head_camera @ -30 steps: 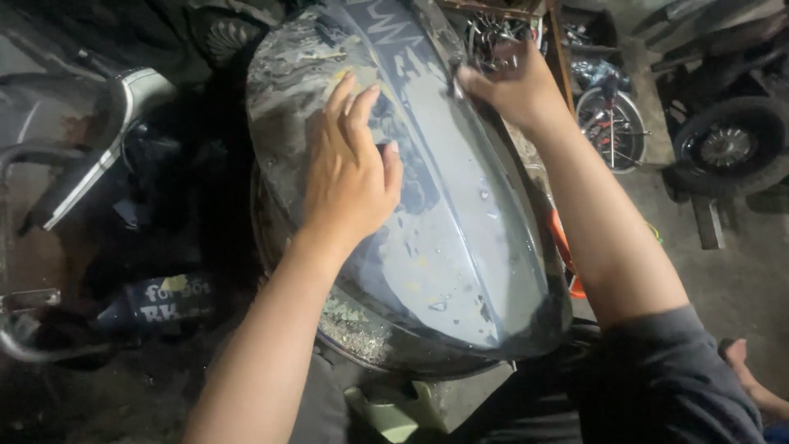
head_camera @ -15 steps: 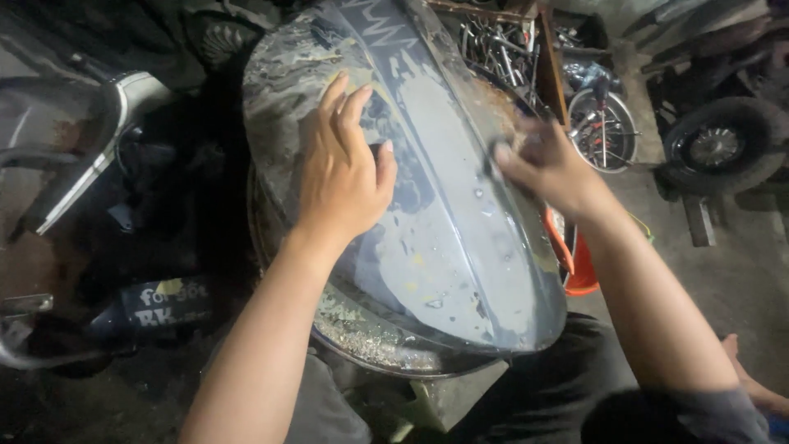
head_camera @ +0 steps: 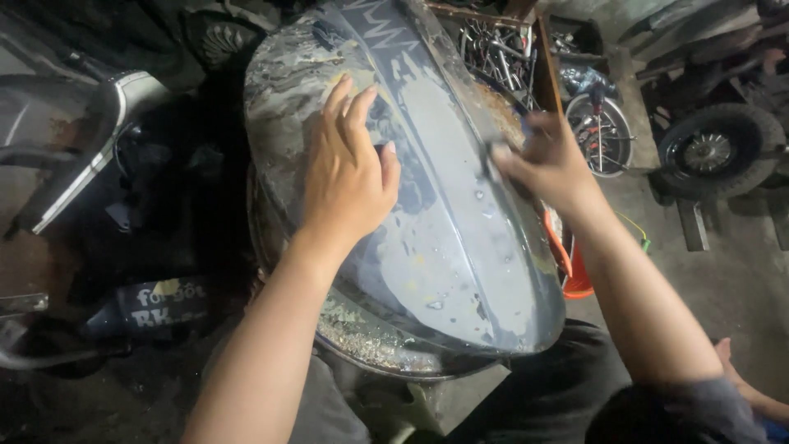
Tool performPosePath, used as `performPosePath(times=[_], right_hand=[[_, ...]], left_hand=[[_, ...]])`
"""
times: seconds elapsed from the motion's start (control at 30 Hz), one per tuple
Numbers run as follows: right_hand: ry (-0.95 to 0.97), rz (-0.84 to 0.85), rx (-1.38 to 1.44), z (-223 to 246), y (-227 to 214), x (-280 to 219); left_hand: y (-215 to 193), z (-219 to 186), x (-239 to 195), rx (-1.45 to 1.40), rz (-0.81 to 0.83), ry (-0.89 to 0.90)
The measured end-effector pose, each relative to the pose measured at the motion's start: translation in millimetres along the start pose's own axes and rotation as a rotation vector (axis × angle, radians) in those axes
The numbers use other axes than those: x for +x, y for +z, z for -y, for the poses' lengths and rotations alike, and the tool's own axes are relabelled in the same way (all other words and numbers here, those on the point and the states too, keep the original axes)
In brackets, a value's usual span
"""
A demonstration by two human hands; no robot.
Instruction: The person sands the surface of a large, curved metal part using a sanding block. They hold the part steady with one hand while moving the sanding block back and forth with the other to smooth the surface.
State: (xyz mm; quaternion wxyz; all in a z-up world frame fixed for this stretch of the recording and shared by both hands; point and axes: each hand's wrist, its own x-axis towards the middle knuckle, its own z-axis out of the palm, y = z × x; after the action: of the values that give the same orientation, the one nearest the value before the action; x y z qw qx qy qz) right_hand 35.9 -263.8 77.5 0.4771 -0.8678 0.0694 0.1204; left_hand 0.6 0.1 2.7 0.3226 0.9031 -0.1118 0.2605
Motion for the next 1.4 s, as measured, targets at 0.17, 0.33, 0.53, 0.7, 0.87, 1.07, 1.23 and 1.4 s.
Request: performPosePath(times=[0.17, 0.33, 0.53, 0.7, 0.87, 1.07, 1.23, 1.4], right_hand=[[-0.241, -0.037, -0.284, 17, 23, 130], [-0.3, -0.107, -0.555, 48, 40, 195], [-0.414, -0.082, -0.445, 36, 45, 166], [-0.38, 0.031, -0.34, 33, 32, 108], [-0.348, 0.152, -0.294, 20, 7, 26], [-0.281, -0.002, -0.161, -10, 5, 24], [-0.338, -0.033, -0.132, 6, 28, 96], [-0.391, -0.137, -0.36, 30, 51, 195]], left_hand=[[2, 2, -2, -0.015, -0.025, 0.011], [-1, 2, -1, -0.011, -0.029, 0.011], [1, 5, 0, 0.0, -0.058, 0.031], [3, 8, -2, -0.062, -0.064, 0.038], [3, 8, -3, -0.048, -0.049, 0.018], [5, 5, -5, -0.01, -0.051, 0.014], [3, 5, -5, -0.024, -0.038, -0.001], [0, 4, -4, -0.022, -0.057, 0.023]])
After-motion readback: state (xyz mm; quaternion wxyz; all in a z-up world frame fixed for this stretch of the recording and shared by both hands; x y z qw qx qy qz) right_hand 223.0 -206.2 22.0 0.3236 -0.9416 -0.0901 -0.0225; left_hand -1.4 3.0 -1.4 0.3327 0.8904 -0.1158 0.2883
